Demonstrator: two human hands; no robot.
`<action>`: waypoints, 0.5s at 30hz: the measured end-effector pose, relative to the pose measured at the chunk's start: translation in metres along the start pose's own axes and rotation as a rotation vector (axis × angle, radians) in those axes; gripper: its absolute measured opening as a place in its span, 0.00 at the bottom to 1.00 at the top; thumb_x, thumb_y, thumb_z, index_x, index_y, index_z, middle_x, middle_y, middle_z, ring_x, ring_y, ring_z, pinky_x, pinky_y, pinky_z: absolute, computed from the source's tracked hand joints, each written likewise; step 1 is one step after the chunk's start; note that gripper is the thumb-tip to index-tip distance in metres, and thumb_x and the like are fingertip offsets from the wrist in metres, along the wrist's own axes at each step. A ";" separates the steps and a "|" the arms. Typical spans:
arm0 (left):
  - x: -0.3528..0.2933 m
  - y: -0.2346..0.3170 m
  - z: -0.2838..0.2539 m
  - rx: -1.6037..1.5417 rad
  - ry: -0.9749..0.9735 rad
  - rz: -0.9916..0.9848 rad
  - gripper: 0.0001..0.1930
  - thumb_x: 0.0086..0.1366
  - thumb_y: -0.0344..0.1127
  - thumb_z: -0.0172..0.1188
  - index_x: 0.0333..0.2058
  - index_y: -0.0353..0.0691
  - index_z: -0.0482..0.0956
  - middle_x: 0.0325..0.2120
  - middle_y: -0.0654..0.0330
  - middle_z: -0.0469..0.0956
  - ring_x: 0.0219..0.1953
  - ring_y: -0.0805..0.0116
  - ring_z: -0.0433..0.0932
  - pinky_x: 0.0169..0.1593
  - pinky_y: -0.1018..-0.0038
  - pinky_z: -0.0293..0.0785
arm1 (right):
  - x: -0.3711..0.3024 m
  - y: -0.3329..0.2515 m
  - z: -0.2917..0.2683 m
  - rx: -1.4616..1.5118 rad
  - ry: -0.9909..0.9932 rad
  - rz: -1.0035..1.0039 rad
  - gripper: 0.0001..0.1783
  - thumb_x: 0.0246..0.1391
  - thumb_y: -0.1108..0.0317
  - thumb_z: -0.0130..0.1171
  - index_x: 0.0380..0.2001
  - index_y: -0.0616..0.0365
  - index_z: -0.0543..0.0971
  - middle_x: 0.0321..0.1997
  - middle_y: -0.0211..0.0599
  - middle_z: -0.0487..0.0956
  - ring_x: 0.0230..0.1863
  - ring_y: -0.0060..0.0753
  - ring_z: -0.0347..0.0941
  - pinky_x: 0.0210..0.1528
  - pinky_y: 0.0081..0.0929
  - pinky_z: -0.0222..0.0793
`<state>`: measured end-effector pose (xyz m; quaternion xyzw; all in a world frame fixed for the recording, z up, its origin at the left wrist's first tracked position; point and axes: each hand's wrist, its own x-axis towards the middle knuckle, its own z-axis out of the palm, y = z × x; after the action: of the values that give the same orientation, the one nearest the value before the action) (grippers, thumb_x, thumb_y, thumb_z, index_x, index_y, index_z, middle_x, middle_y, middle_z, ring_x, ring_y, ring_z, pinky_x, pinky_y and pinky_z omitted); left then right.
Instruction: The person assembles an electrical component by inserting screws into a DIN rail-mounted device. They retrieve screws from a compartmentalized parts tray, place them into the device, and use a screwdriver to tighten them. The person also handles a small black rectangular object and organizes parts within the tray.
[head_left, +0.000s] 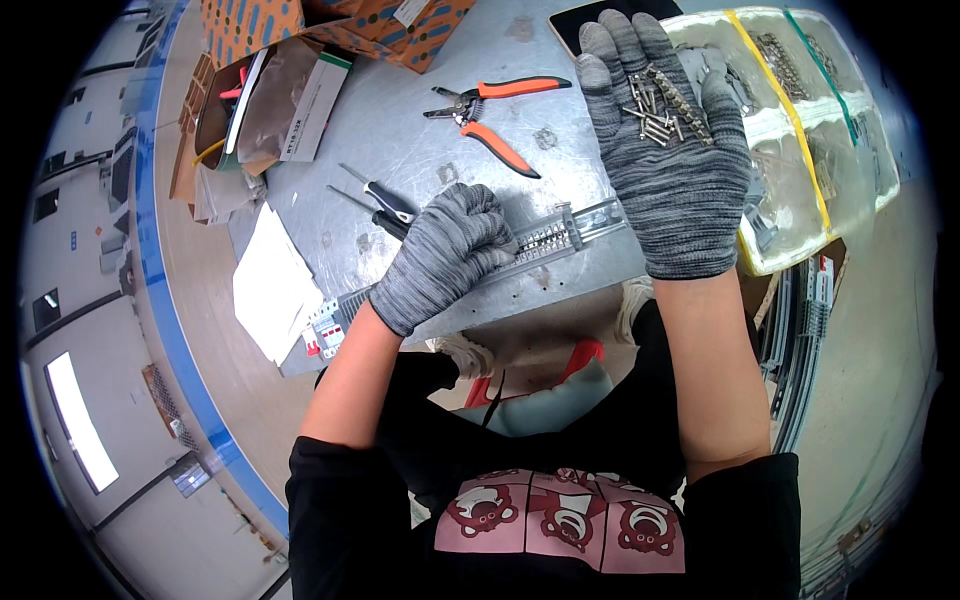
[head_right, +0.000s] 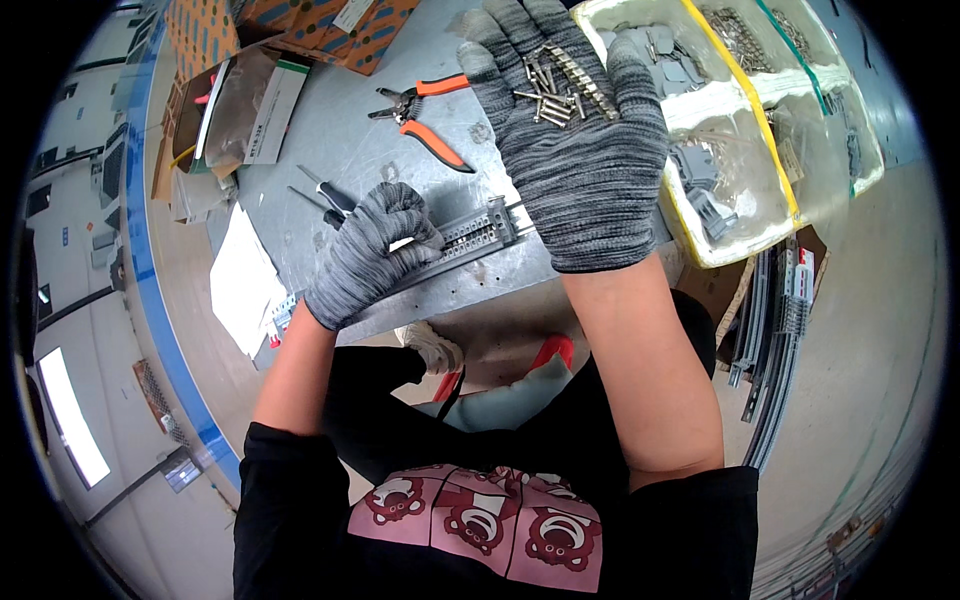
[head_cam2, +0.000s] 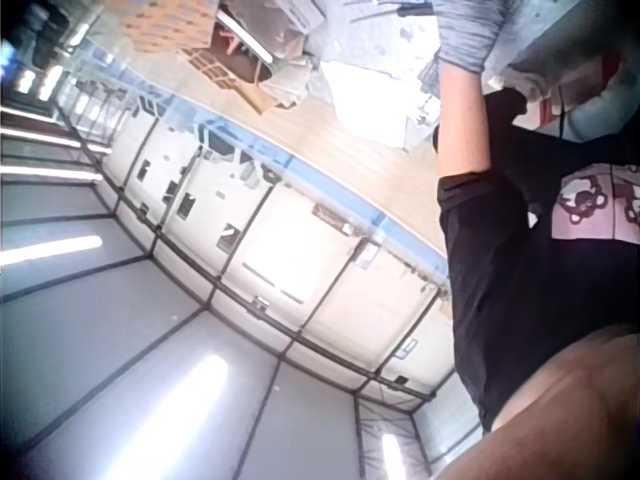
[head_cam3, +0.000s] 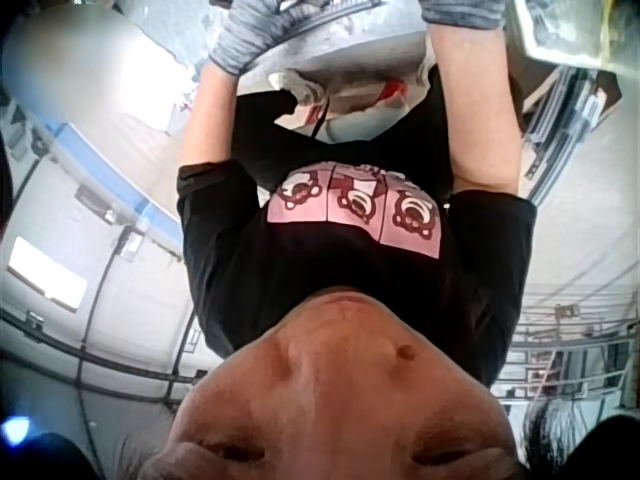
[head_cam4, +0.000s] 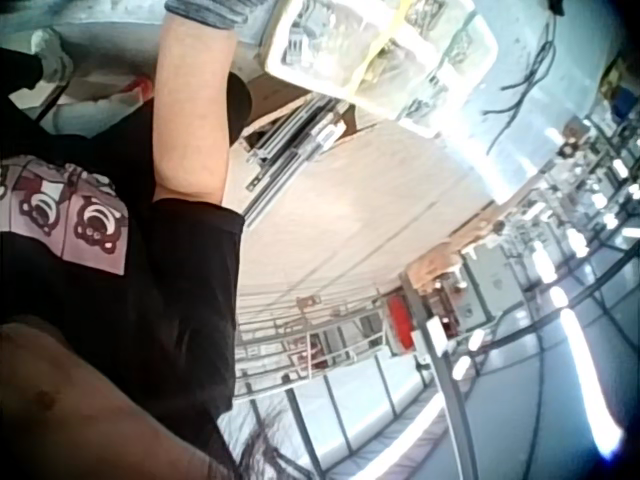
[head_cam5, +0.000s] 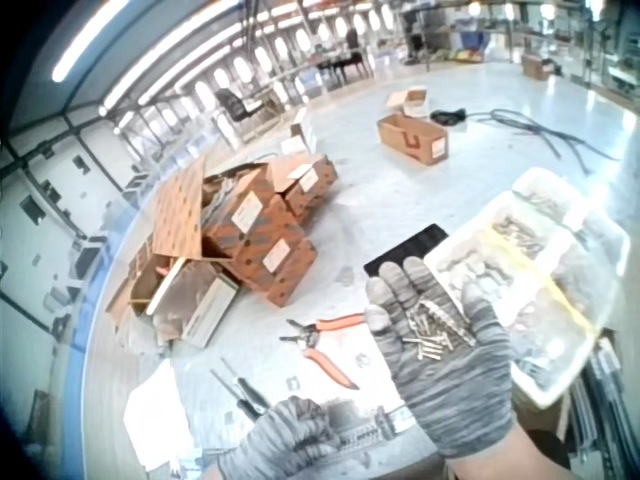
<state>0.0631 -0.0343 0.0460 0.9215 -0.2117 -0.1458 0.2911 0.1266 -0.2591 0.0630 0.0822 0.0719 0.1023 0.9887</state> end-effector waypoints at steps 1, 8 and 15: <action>-0.001 -0.001 0.000 0.011 0.003 0.003 0.11 0.52 0.35 0.70 0.34 0.40 0.81 0.36 0.58 0.73 0.44 0.58 0.72 0.50 0.65 0.71 | 0.000 0.000 0.000 0.001 -0.007 0.004 0.31 0.65 0.54 0.41 0.60 0.70 0.64 0.64 0.56 0.67 0.67 0.52 0.59 0.71 0.48 0.53; 0.003 -0.001 -0.006 0.045 -0.074 0.040 0.11 0.53 0.36 0.68 0.35 0.40 0.81 0.37 0.57 0.73 0.45 0.56 0.72 0.52 0.63 0.70 | -0.001 -0.001 0.002 -0.002 -0.013 0.006 0.31 0.66 0.54 0.36 0.60 0.71 0.64 0.64 0.56 0.67 0.67 0.51 0.60 0.71 0.46 0.53; 0.008 0.014 -0.009 0.393 -0.121 0.158 0.12 0.56 0.40 0.62 0.37 0.40 0.79 0.37 0.56 0.72 0.44 0.54 0.71 0.51 0.63 0.68 | 0.000 -0.001 0.002 -0.007 -0.003 0.006 0.32 0.67 0.53 0.32 0.60 0.71 0.64 0.64 0.56 0.67 0.67 0.52 0.61 0.70 0.46 0.54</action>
<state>0.0690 -0.0443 0.0605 0.9306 -0.3248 -0.1334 0.1032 0.1269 -0.2607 0.0645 0.0790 0.0697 0.1054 0.9888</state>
